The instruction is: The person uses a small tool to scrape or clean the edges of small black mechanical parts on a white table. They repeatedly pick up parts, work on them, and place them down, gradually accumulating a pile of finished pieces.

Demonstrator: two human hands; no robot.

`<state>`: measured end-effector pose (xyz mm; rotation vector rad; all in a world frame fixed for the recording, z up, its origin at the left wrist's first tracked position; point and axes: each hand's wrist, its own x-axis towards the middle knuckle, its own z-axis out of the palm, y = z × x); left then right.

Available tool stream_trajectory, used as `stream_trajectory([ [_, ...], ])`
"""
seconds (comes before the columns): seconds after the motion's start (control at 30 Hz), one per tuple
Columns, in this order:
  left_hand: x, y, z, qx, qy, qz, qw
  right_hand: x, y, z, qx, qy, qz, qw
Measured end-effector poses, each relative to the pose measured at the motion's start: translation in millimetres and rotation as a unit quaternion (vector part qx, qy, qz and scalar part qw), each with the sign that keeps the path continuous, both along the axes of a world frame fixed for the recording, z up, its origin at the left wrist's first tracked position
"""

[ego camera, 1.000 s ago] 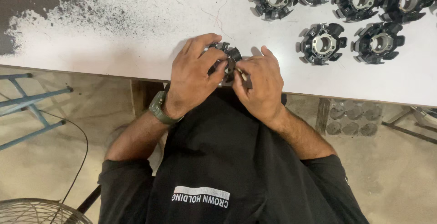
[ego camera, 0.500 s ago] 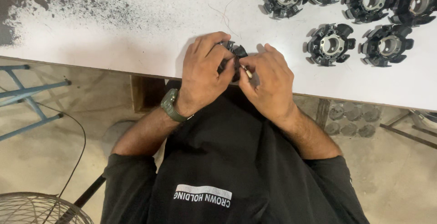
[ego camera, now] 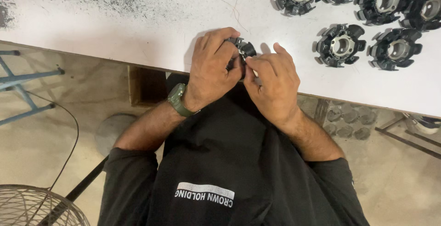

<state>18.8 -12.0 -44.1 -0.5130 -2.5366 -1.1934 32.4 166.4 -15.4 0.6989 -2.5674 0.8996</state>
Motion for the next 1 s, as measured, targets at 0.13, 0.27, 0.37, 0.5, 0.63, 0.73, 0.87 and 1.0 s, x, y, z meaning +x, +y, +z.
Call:
stream_trajectory([
  [0.13, 1.4, -3.8, 8.9, 0.023, -0.017, 0.002, 1.0, 0.0, 4.3, 4.6, 0.003, -0.019, 0.013, 1.0],
  [0.27, 0.6, -10.2, 21.8, 0.021, 0.015, -0.009, 1.0, 1.1, 7.3, 2.5, -0.044, -0.006, 0.016, 0.999],
  [0.37, -5.2, -12.3, 27.3, -0.043, 0.034, -0.018, 0.998, 1.9, 8.4, -2.6, -0.079, -0.013, -0.022, 0.997],
  [0.5, -15.7, -12.4, 28.0, -0.077, -0.03, -0.052, 0.995, -0.1, 6.8, -10.2, -0.092, -0.018, -0.015, 0.995],
  [0.63, -19.2, -11.7, 31.2, -0.098, -0.033, -0.06, 0.993, -1.8, 9.2, -11.4, -0.088, -0.019, -0.021, 0.996],
  [0.73, -17.5, -13.9, 37.5, -0.086, -0.051, -0.051, 0.994, -3.0, 11.2, -10.9, -0.089, -0.016, -0.016, 0.996],
  [0.87, -17.4, -16.0, 41.7, -0.078, 0.015, -0.081, 0.994, -2.9, 12.7, -10.1, -0.091, -0.025, -0.019, 0.995],
  [1.0, -19.8, -12.7, 38.1, -0.096, 0.003, -0.092, 0.991, -4.8, 11.8, -9.4, -0.096, -0.025, -0.019, 0.995],
])
